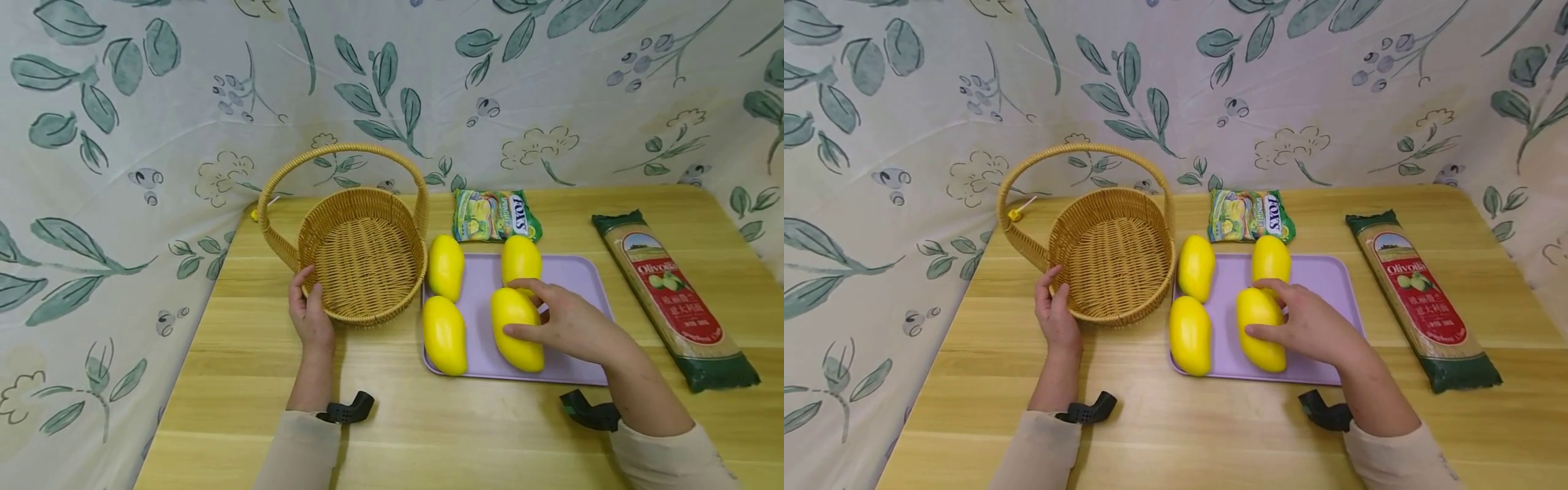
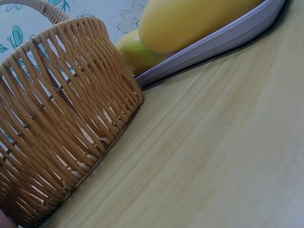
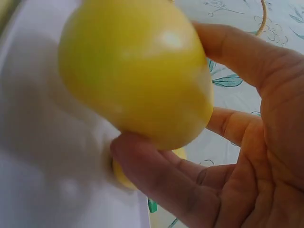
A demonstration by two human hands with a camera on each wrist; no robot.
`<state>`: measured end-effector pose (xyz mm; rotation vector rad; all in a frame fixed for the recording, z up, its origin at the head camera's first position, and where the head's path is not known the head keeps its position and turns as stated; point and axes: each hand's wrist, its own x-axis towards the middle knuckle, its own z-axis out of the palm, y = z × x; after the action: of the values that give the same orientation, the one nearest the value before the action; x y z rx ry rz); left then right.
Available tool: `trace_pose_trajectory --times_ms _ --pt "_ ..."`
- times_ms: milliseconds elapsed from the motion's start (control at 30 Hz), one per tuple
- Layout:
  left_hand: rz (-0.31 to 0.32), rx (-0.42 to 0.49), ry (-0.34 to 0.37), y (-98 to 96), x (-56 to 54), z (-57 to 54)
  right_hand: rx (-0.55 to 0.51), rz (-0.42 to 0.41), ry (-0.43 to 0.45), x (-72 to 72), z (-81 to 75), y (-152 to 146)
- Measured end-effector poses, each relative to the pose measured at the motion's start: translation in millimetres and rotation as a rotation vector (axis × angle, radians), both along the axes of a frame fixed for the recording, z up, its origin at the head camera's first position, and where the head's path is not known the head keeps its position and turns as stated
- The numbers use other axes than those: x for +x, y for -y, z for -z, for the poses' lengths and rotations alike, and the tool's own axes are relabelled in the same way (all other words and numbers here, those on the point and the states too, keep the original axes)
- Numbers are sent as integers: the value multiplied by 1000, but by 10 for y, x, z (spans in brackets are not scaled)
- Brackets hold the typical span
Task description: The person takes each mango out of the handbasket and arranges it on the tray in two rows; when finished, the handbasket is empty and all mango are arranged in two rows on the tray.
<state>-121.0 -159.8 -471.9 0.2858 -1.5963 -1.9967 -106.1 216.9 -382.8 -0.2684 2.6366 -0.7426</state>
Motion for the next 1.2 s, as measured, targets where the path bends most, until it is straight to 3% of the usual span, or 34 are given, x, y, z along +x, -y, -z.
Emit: trace_pose_trajectory --times_ms 300,1067,1200 --pt "10 -2 16 19 -2 4 3 -35 74 58 77 -108" --pt "0 -8 39 33 26 -8 59 -41 72 63 119 -165" --pt "-48 6 22 57 27 -11 75 -30 24 37 79 -212"
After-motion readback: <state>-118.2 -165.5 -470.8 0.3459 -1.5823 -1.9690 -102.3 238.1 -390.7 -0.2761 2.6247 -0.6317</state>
